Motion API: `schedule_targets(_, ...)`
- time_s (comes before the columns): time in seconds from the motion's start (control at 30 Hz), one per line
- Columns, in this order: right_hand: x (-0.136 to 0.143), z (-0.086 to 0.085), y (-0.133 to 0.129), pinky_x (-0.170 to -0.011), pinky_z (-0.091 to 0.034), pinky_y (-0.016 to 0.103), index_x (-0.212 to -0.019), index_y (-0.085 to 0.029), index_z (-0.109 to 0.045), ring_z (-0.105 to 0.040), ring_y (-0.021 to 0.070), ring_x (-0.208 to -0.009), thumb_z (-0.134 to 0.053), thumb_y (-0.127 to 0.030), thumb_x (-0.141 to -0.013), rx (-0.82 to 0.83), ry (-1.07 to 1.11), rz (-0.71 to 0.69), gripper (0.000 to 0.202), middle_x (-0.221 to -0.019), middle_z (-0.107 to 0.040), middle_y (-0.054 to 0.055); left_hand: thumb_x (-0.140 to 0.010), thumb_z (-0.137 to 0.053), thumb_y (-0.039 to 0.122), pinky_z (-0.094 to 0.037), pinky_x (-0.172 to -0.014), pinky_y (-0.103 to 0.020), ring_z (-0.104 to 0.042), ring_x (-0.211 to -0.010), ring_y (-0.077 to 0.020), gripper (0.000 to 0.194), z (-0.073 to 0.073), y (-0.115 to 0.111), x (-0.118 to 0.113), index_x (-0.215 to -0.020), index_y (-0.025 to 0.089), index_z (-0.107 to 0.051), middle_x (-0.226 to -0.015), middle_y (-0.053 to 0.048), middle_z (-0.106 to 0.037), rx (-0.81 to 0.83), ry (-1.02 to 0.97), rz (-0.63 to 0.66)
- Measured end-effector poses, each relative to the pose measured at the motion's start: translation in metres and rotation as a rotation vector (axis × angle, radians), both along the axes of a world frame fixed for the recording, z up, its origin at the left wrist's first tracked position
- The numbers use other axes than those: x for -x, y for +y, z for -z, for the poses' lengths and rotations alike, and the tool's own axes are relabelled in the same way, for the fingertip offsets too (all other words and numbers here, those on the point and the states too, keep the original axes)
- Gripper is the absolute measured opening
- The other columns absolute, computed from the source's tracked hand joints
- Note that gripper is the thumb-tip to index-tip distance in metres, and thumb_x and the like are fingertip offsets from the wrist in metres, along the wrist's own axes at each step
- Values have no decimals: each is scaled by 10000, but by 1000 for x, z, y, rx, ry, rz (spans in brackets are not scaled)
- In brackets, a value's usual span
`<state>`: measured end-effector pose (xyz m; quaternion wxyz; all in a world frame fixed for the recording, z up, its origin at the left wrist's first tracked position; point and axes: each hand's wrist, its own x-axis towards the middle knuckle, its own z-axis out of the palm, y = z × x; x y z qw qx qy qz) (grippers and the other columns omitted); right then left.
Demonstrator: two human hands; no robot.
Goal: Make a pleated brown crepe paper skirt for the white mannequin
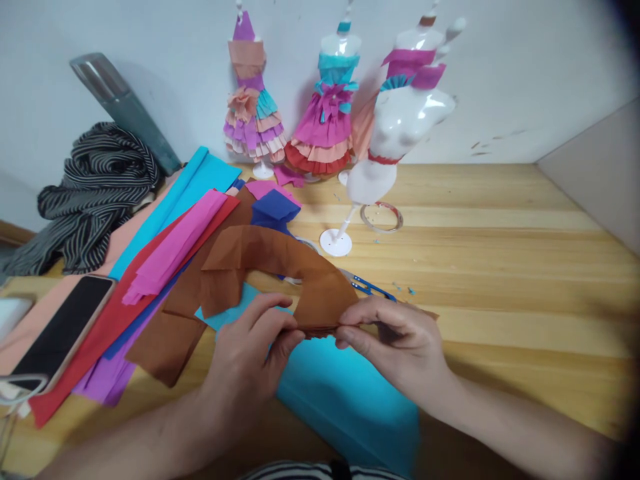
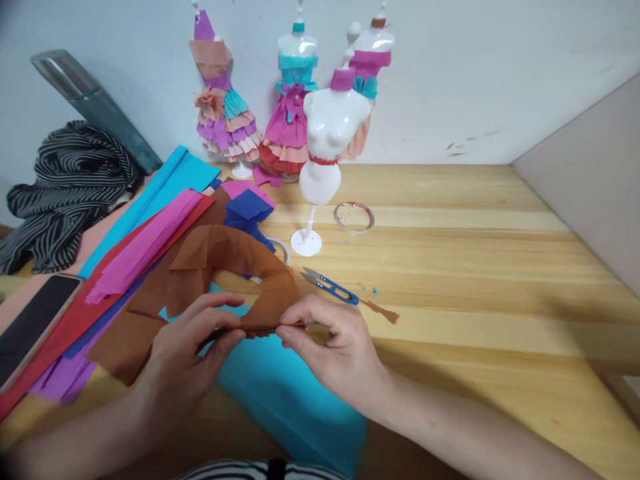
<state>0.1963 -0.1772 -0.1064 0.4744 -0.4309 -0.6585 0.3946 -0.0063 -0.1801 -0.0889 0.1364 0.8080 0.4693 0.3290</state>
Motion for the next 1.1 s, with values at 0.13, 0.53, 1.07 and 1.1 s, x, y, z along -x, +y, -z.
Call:
schedule_targets(0.13,-1,5,1,-527,-511,228,-741,-198,-651,-636,125,-550,-680,-164,-814,-43,-65,11,85,-618,-677,-10,-895,-517,204,-475,-488,-204,-638,-550,-121,145,-2,0,0,-763,185,-573,-671,12,-690,249,27,-38)
schedule_targets(0.53,-1,9,5,-563,-510,253,-725,-206,-665,-622,142,-602,-685,-214,-814,-17,-107,37,92,-661,-681,3,-825,-596,236,-455,-491,-191,-599,-549,-110,170,8,5,-3,-669,169,-603,-605,8,-650,495,-326,-108)
schedule_targets(1.07,-2,9,4,-555,-479,231,-681,-210,-662,-616,125,-591,-754,-208,-744,71,76,78,111,-646,-683,-13,-826,-619,99,-552,-646,-168,-692,-701,-106,122,-5,-2,-1,-735,179,-613,-716,4,-695,-140,-111,-16)
schedule_targets(1.1,-2,10,4,-558,-478,231,-668,-207,-660,-617,125,-593,-759,-223,-740,92,86,79,124,-644,-685,-12,-825,-620,97,-554,-650,-169,-693,-708,-107,122,-5,-3,-1,-736,180,-615,-718,3,-696,-148,-108,-18)
